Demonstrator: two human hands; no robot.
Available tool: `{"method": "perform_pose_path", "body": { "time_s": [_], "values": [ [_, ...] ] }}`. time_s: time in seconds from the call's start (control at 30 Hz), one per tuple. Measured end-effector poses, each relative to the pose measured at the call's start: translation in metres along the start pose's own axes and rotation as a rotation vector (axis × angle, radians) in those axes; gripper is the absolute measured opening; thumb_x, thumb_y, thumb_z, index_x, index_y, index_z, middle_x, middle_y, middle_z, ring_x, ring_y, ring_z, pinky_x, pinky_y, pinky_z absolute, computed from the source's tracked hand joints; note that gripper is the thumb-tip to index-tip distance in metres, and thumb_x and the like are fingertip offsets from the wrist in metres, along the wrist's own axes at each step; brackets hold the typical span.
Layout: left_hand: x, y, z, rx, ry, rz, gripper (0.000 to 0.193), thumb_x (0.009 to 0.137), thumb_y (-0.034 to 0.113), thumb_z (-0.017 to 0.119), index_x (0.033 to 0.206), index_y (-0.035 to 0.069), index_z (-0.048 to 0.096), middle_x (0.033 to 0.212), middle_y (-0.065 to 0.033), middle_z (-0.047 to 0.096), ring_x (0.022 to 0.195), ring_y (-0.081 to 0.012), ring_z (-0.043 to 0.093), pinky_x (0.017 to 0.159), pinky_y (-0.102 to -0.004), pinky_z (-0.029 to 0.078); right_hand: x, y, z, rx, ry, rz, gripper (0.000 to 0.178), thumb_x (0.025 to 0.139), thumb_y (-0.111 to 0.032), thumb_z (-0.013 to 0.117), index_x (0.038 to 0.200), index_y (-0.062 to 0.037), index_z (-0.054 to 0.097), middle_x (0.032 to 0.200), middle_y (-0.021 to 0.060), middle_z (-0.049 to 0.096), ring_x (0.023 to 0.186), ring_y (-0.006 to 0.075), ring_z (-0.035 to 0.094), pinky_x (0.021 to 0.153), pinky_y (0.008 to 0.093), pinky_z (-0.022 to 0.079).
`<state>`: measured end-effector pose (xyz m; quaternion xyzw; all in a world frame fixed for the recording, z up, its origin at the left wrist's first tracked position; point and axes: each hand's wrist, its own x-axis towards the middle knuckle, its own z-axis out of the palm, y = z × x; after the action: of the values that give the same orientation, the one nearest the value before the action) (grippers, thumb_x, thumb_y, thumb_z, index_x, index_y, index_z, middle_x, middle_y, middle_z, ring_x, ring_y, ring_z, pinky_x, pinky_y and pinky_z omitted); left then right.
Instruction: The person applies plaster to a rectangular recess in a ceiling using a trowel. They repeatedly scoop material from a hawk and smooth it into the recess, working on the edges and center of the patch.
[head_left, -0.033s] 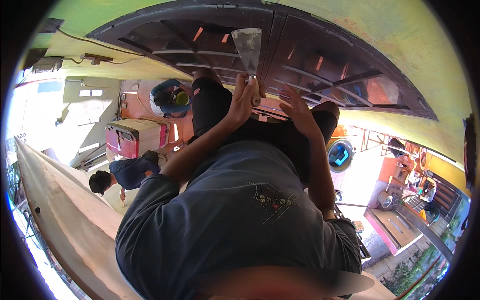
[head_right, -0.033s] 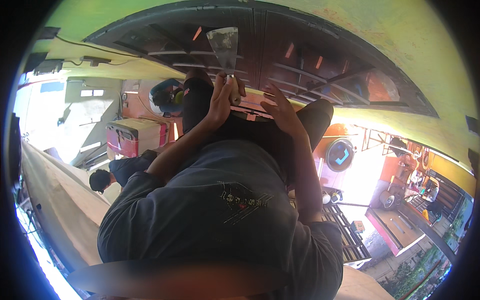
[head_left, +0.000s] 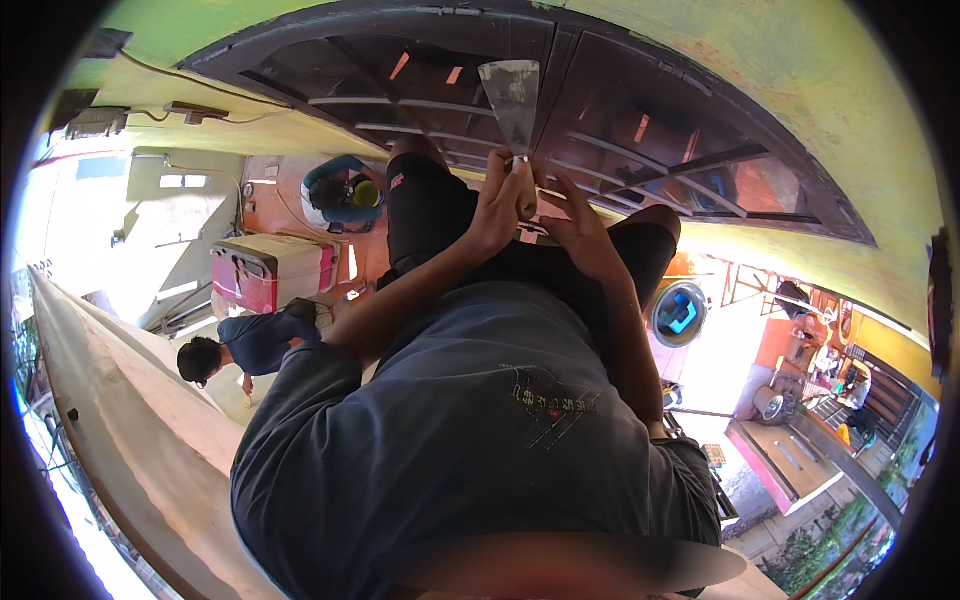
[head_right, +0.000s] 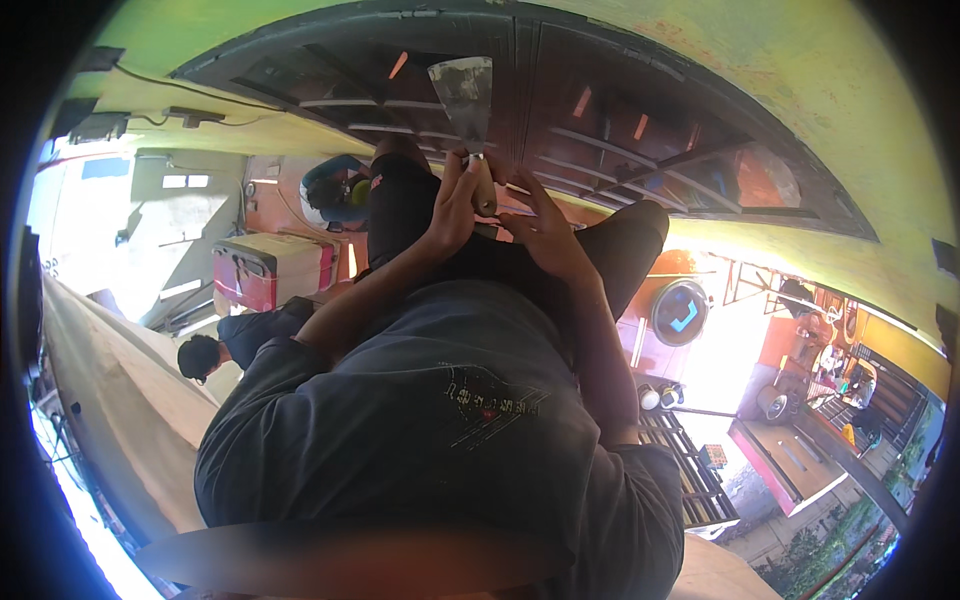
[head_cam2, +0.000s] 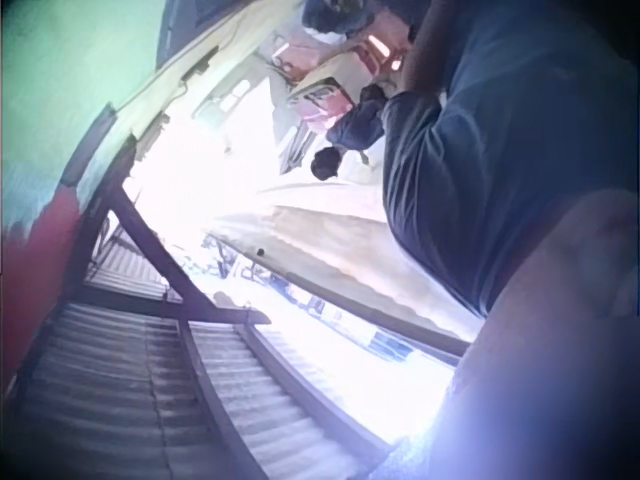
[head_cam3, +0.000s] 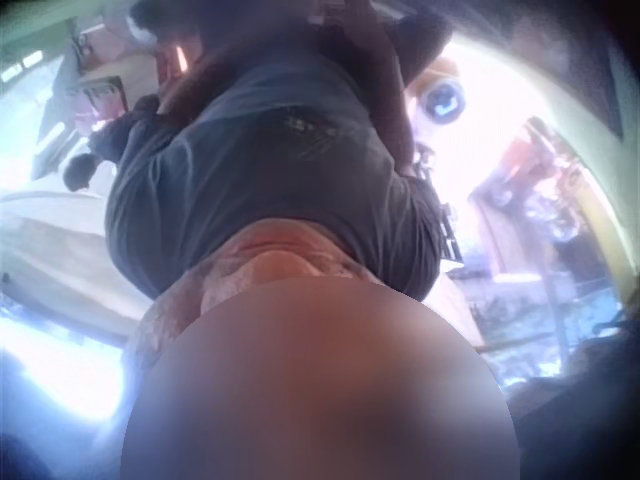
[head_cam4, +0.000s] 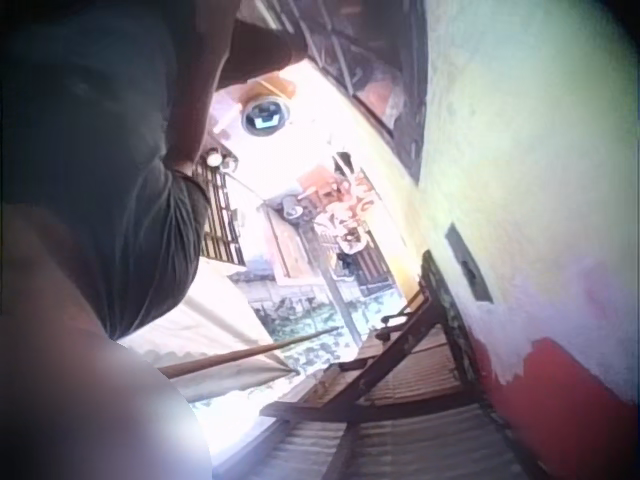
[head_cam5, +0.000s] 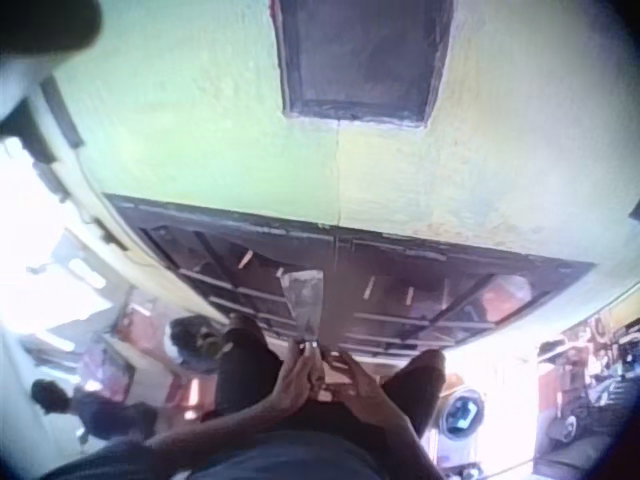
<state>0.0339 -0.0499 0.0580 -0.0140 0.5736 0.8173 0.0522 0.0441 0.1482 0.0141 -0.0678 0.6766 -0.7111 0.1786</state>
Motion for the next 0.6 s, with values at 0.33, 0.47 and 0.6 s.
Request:
{"method": "perform_pose_path", "body": {
  "time_s": [0.33,0.47,0.6],
  "values": [
    [0.021,0.014,-0.057,0.676,-0.314,0.472,0.047,0.104,0.022,0.058,0.146,0.002,0.048,0.149,-0.0211,0.05,0.141,-0.0375,0.047,0.118,-0.0456,0.033,0.007,-0.058,0.024,-0.056,0.22,-0.086,0.014,0.1,-0.007,0.062,0.112,0.0017,0.062,0.086,0.0042,0.066,0.073,0.0106,0.062,0.065,0.027,0.05],
    [0.081,0.026,-0.23,0.525,0.838,0.347,0.081,0.095,0.014,0.071,0.158,0.001,0.023,0.159,-0.0238,0.037,0.144,-0.0386,0.042,0.117,-0.0457,0.036,-0.005,-0.056,0.004,-0.07,0.347,-0.089,0.009,0.1,-0.004,0.06,0.106,0.0004,0.064,0.079,0.0003,0.06,0.066,0.0059,0.055,0.06,0.0238,0.045],
    [0.088,-0.041,-0.31,1.035,1.38,-0.148,0.087,0.097,0.049,0.059,0.16,0.0,0.024,0.161,-0.0293,0.032,0.149,-0.0472,0.031,0.121,-0.0587,0.025,-0.017,-0.044,-0.004,-0.101,0.374,-0.021,0.01,0.099,-0.003,0.06,0.107,0.0021,0.064,0.075,0.0016,0.06,0.062,0.0073,0.054,0.058,0.0236,0.044]
  ]
}}
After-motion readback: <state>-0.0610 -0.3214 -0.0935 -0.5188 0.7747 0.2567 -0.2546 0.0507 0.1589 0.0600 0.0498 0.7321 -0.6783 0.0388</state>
